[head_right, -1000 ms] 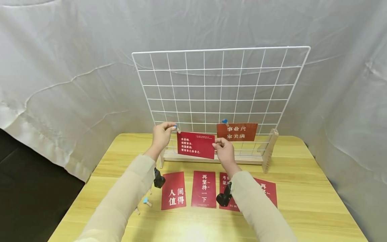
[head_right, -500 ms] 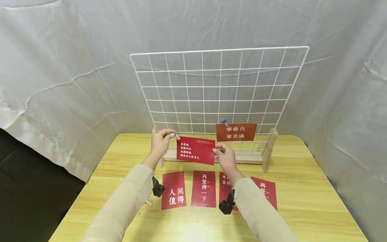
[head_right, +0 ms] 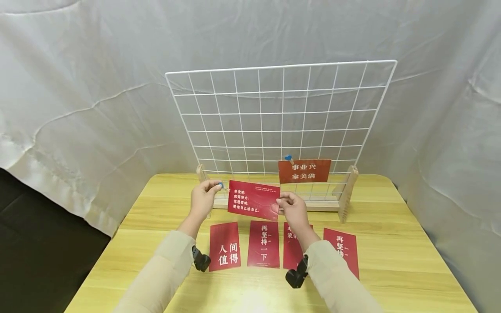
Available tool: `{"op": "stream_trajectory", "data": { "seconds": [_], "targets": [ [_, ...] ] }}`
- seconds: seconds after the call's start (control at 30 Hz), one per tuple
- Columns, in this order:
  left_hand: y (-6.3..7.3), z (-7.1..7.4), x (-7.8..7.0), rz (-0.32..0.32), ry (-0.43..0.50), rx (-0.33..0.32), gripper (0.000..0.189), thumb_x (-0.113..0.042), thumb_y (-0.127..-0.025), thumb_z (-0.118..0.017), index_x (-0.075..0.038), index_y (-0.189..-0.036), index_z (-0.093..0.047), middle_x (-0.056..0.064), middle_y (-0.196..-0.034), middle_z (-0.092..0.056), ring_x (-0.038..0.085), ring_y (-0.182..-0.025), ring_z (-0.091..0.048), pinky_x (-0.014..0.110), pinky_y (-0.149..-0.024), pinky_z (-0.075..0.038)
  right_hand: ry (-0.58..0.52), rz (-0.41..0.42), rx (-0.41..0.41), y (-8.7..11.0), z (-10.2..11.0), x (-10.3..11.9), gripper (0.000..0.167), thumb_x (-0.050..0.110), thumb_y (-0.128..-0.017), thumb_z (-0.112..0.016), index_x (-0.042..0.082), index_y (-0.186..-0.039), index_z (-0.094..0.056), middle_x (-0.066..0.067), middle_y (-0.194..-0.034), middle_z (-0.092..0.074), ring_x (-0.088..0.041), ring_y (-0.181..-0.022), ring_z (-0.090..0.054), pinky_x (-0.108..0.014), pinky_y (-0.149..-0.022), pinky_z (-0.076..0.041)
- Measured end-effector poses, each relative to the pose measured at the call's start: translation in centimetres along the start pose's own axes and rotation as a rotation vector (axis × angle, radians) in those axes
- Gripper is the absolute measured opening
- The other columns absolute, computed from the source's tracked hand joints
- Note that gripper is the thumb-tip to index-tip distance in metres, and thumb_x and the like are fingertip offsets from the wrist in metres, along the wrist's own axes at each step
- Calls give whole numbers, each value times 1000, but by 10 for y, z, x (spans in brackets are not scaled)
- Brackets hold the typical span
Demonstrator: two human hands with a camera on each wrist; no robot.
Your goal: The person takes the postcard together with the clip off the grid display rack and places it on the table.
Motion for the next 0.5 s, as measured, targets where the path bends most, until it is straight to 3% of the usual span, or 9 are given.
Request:
{"op": "stream_trajectory", "data": {
  "seconds": [0.33,0.5],
  "targets": [
    [21,13,19,68,-3,-1,11,-8,-81,-60,-3,-89,-65,6,-83,-64,16,-73,-52,25,-63,-43,-17,-13,-7,14,1,-12,24,-1,-84,-51,-6,-108,-48,0,-77,-53,-9,-72,-55,-28,-63,-50],
    [36,18,33,148,20,6,13,-8,-82,-58,-3,-92,-65,6,-85,-63,16,-77,-53,26,-66,-44,-41,-57,-20,23,3,-21,27,-2,-84,-51,-6,-111,-47,-1,-78,-52,-6,-69,-54,-27,-60,-49]
  ]
}}
Point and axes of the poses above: each hand's wrist, its own y-axis away from the middle knuckle, its own z-axis out of the back of the hand, x = y × z, the point moved 3 cm from there along -y, towards the middle knuckle
